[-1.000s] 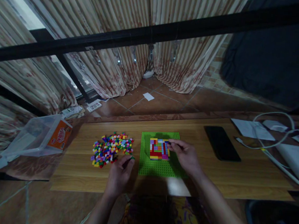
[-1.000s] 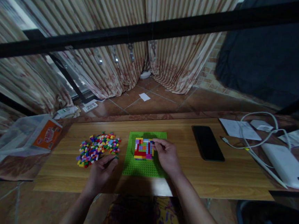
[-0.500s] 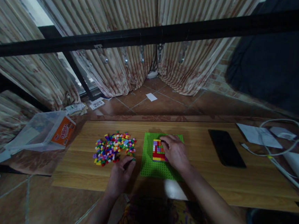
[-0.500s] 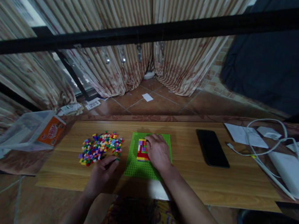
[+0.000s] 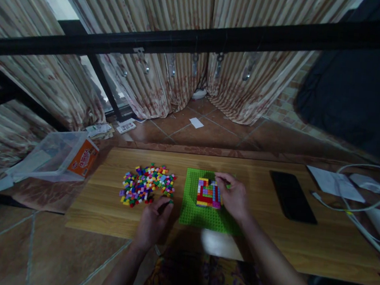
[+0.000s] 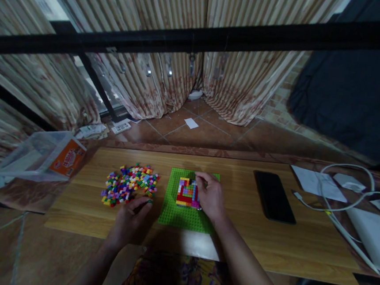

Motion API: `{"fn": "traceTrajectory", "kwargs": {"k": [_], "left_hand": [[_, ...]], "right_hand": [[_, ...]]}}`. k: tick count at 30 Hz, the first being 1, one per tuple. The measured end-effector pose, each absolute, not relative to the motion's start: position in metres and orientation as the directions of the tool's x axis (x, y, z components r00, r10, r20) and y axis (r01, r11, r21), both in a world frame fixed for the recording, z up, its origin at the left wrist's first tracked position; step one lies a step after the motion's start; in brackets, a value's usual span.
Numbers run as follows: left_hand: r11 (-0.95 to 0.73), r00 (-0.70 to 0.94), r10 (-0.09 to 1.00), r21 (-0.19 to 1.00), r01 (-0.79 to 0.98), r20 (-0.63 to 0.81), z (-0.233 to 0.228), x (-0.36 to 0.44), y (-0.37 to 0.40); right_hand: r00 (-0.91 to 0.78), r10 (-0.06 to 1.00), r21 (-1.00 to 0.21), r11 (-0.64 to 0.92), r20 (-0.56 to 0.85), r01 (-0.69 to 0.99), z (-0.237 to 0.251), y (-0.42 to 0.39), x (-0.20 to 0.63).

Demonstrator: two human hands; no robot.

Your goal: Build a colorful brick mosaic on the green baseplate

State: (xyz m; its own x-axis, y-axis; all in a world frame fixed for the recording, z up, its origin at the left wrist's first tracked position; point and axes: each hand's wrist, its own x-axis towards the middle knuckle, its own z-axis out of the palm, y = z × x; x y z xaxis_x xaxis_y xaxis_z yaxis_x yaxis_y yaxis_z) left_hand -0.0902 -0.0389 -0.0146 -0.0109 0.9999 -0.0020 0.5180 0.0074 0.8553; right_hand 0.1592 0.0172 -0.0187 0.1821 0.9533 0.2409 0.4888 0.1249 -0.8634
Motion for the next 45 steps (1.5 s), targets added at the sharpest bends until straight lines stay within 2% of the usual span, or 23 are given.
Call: {"fn": "traceTrajectory", "kwargs": {"k": [9, 15, 28, 32, 37, 40, 42, 45], "left_hand": [[0.032, 0.027, 0.998, 0.860, 0.510, -0.053, -0.014, -0.088, -0.041], [0.057, 0.025, 0.997, 0.875, 0.480, -0.079, -0.018, -0.089, -0.043], [0.090, 0.046, 0.992, 0.908, 0.409, -0.119, -0.009, -0.076, -0.046], [0.142, 0.018, 0.988, 0.945, 0.295, -0.155, -0.002, -0.069, -0.047], [0.221, 0.031, 0.974, 0.970, 0.102, -0.225, 0.009, -0.061, -0.053], [0.224, 0.082, 0.970, 0.973, 0.056, -0.228, 0.014, -0.058, -0.057], [0.219, 0.130, 0.966, 0.975, 0.038, -0.222, 0.016, -0.058, -0.060], [0.208, 0.199, 0.958, 0.978, 0.022, -0.208, 0.017, -0.063, -0.065]], "right_hand": [[0.201, 0.980, -0.953, -0.066, -0.005, 0.296, -0.037, 0.031, 0.153], [0.182, 0.982, -0.950, -0.108, -0.055, 0.295, -0.038, 0.031, 0.149], [0.161, 0.987, -0.954, -0.049, -0.001, 0.297, -0.040, 0.027, 0.148], [0.131, 0.991, -0.945, -0.048, -0.005, 0.323, -0.037, 0.027, 0.152], [0.260, 0.942, -0.908, 0.094, 0.215, 0.408, -0.010, -0.002, 0.146], [0.107, 0.971, -0.924, 0.167, 0.215, 0.343, 0.007, -0.033, 0.126], [-0.032, 0.991, -0.949, 0.137, 0.133, 0.282, 0.011, -0.050, 0.110], [-0.128, 0.992, -0.986, 0.034, 0.013, 0.164, 0.009, -0.065, 0.093]]}}
